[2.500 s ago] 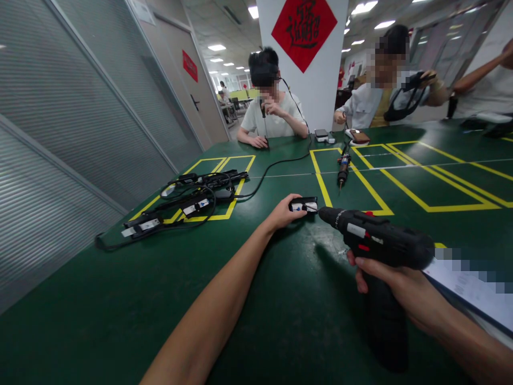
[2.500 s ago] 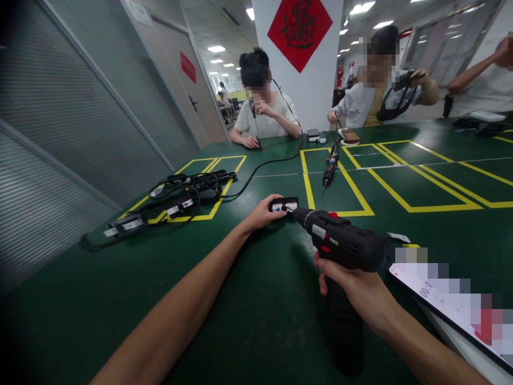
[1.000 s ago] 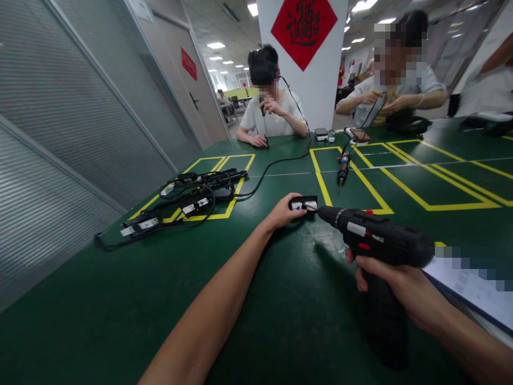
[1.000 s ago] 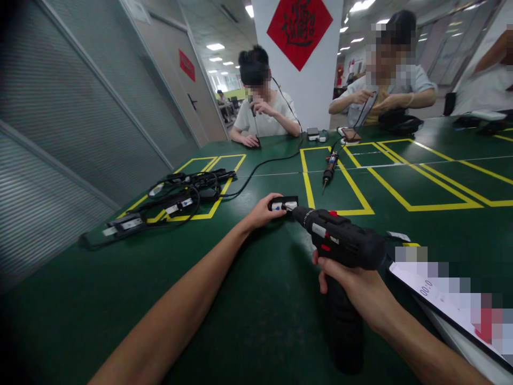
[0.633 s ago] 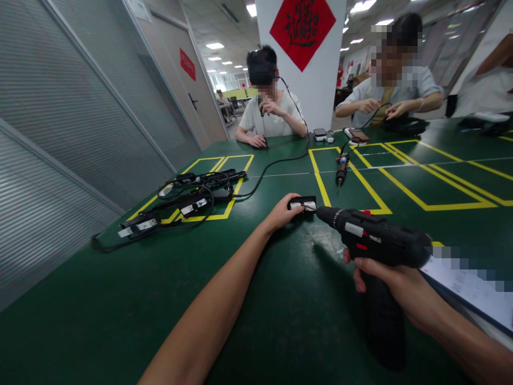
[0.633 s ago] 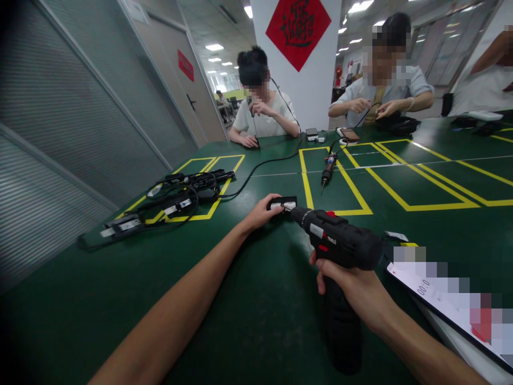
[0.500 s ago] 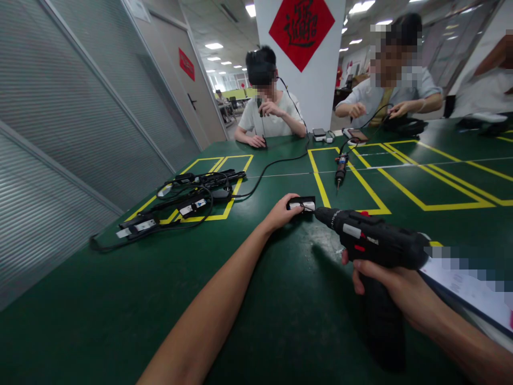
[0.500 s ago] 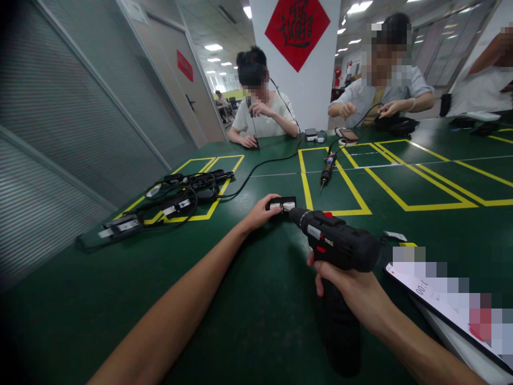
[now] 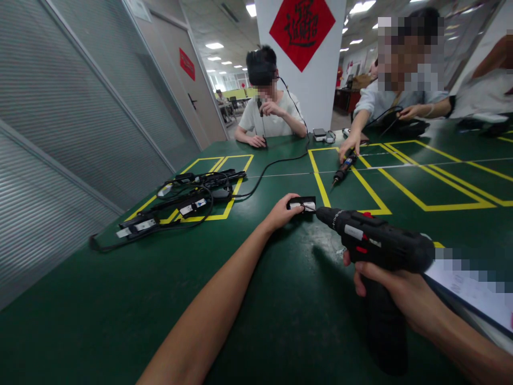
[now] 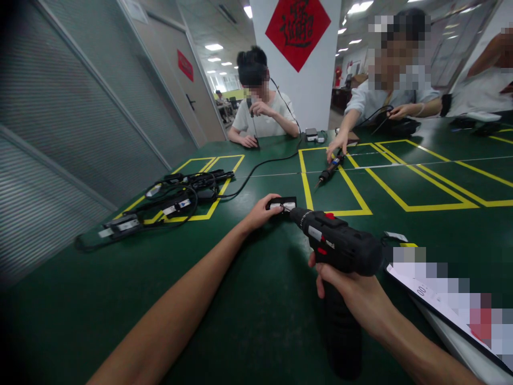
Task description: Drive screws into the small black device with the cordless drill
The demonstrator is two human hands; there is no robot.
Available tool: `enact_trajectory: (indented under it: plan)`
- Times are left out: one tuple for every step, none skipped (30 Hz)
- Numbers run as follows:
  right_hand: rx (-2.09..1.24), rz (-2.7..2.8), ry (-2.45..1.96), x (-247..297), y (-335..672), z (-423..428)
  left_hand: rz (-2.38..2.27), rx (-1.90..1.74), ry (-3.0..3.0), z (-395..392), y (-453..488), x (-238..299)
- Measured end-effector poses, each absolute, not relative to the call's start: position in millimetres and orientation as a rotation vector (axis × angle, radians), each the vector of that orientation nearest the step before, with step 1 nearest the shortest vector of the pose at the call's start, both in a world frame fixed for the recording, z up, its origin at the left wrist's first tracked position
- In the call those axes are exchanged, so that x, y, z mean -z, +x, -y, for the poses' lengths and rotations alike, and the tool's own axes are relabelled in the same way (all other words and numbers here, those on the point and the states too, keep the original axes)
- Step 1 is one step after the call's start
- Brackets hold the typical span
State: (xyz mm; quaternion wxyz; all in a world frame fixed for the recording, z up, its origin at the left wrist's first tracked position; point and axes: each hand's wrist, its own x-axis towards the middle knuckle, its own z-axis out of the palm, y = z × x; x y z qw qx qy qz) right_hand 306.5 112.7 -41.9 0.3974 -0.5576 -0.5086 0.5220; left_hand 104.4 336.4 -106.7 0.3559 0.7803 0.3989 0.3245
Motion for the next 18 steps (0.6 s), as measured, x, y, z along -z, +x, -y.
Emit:
enact_trajectory:
  plan:
    - [-1.322,1.292,-1.411,42.2,306.6,-112.7,-1.026,-0.837,2.013,-336.4,104.3,106.9]
    - [-1.320,1.297,-1.409,42.3,306.8,-112.7,-1.023,-0.835,2.009,-336.4,104.3,107.0]
    - [-1.318,1.304,-1.408,42.3,307.0,-112.8,-1.020,-0.835,2.005,-336.3,104.2,107.1]
    - [-1.314,1.308,-1.410,42.4,307.1,-113.0,-1.019,-0.836,2.002,-336.2,104.2,107.2]
    - [-1.308,1.310,-1.414,42.4,307.2,-113.3,-1.019,-0.839,2.000,-336.2,104.1,107.2]
    - [-1.306,1.310,-1.418,42.4,307.2,-113.7,-1.021,-0.839,2.001,-336.1,104.1,107.1]
    - [-1.308,1.306,-1.422,42.5,307.1,-114.2,-1.024,-0.841,2.004,-336.1,104.1,107.0]
    - [-1.311,1.300,-1.423,42.7,306.9,-114.6,-1.029,-0.841,2.009,-336.1,104.1,107.0]
    - [-1.316,1.294,-1.422,43.0,306.7,-114.9,-1.034,-0.842,2.014,-336.1,104.1,107.0]
    - [-1.323,1.286,-1.420,43.3,306.6,-115.0,-1.036,-0.844,2.018,-336.1,104.0,107.0]
    - [-1.333,1.280,-1.420,43.7,306.5,-115.0,-1.034,-0.847,2.020,-336.2,104.0,107.1]
    - [-1.339,1.276,-1.424,44.0,306.5,-114.8,-1.027,-0.849,2.021,-336.1,103.9,107.3]
    - [-1.339,1.276,-1.427,44.1,306.6,-114.5,-1.016,-0.850,2.021,-336.0,103.9,107.3]
    - [-1.337,1.277,-1.428,44.2,306.8,-114.2,-1.003,-0.849,2.021,-335.7,103.8,107.4]
    - [-1.331,1.281,-1.427,44.0,306.9,-113.8,-0.992,-0.845,2.022,-335.4,103.8,107.3]
    - [-1.323,1.288,-1.422,43.8,307.1,-113.6,-0.983,-0.839,2.025,-334.9,103.8,107.1]
    - [-1.314,1.292,-1.416,43.5,307.2,-113.6,-0.981,-0.834,2.029,-334.5,103.9,106.8]
    - [-1.309,1.294,-1.412,43.3,307.3,-113.7,-0.984,-0.832,2.033,-334.1,104.0,106.6]
